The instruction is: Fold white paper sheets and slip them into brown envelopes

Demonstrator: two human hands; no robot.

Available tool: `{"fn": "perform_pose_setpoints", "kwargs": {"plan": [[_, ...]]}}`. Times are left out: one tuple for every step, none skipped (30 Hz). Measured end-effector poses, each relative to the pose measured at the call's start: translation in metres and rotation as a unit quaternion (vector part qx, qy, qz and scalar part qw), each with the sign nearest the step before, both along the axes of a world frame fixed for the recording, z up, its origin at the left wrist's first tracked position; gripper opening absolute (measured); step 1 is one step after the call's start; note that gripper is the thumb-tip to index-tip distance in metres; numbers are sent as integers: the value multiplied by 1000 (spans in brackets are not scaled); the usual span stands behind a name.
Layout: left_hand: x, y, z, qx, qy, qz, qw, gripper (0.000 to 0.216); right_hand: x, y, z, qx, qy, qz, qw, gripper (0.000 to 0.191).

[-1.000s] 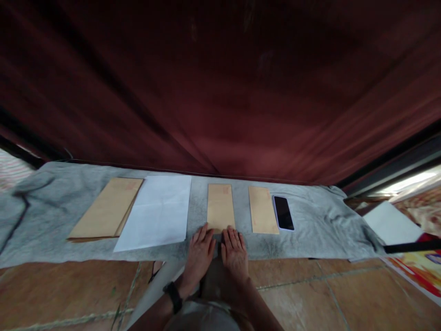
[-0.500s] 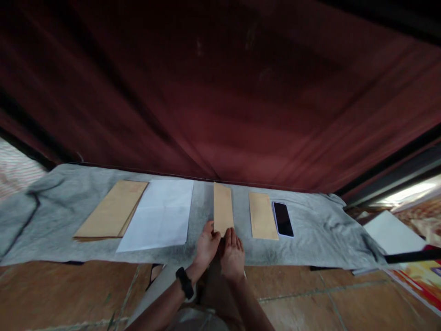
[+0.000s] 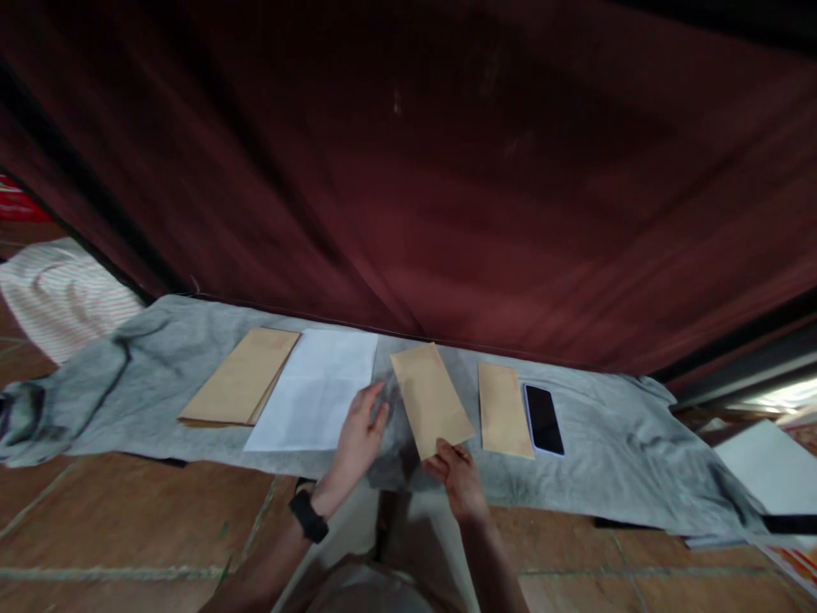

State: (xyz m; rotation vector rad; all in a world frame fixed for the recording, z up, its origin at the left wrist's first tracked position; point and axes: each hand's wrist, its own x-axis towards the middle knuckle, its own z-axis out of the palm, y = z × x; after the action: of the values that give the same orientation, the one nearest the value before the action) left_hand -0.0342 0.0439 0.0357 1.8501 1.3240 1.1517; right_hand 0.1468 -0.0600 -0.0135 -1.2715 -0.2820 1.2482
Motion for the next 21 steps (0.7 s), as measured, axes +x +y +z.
{"fn": "perform_pose_setpoints", "kwargs": {"plan": [[7, -11, -10, 10, 32, -40, 999, 39, 0, -2, -4, -6, 5, 17, 1000, 51], [15, -22, -20, 19, 61, -72, 995, 41, 0, -4, -7, -11, 7, 32, 999, 51], [24, -33, -28, 29, 93, -102, 990, 44, 2, -5, -11, -15, 7, 43, 999, 52], [32, -43, -35, 43, 127, -138, 981, 47, 4, -6, -14, -18, 5, 49, 999, 52], [40, -50, -41, 60, 162, -175, 969, 50, 7, -7, -16, -21, 2, 51, 998, 54], [47, -55, -45, 74, 194, -209, 956, 52, 10, -7, -18, -22, -1, 52, 998, 56], [53, -57, -48, 87, 220, -232, 944, 54, 13, -7, -19, -24, -3, 54, 998, 57], [59, -58, -50, 97, 241, -245, 934, 54, 15, -7, -20, -27, -4, 59, 998, 59], [63, -56, -53, 104, 258, -249, 928, 55, 17, -8, -21, -31, -2, 64, 997, 61], [66, -54, -56, 109, 270, -245, 925, 55, 18, -8, -20, -41, -1, 66, 997, 62], [67, -51, -59, 114, 281, -238, 923, 56, 18, -8, -20, -51, 0, 66, 996, 64], [68, -47, -62, 119, 289, -230, 922, 58, 18, -8, -19, -64, 0, 66, 996, 64], [67, -43, -66, 124, 294, -222, 921, 59, 17, -8, -18, -76, 0, 63, 995, 65], [66, -39, -70, 130, 298, -213, 921, 60, 16, -8, -16, -86, 0, 56, 995, 65], [64, -35, -74, 134, 301, -203, 922, 61, 15, -8, -15, -93, -2, 46, 995, 64], [62, -30, -78, 136, 302, -192, 924, 62, 14, -7, -14, -100, -4, 40, 994, 63], [59, -25, -81, 134, 304, -179, 926, 63, 14, -7, -14, -105, -5, 34, 994, 62], [57, -19, -84, 129, 305, -163, 930, 64, 14, -7, -14, -108, -7, 29, 994, 62], [54, -12, -87, 121, 305, -145, 933, 65, 14, -8, -15, -110, -8, 28, 994, 61], [52, -5, -89, 111, 305, -128, 937, 66, 15, -8, -15, -111, -9, 29, 993, 60], [50, 3, -90, 99, 305, -110, 941, 66, 16, -9, -17, -110, -10, 33, 993, 60]]}}
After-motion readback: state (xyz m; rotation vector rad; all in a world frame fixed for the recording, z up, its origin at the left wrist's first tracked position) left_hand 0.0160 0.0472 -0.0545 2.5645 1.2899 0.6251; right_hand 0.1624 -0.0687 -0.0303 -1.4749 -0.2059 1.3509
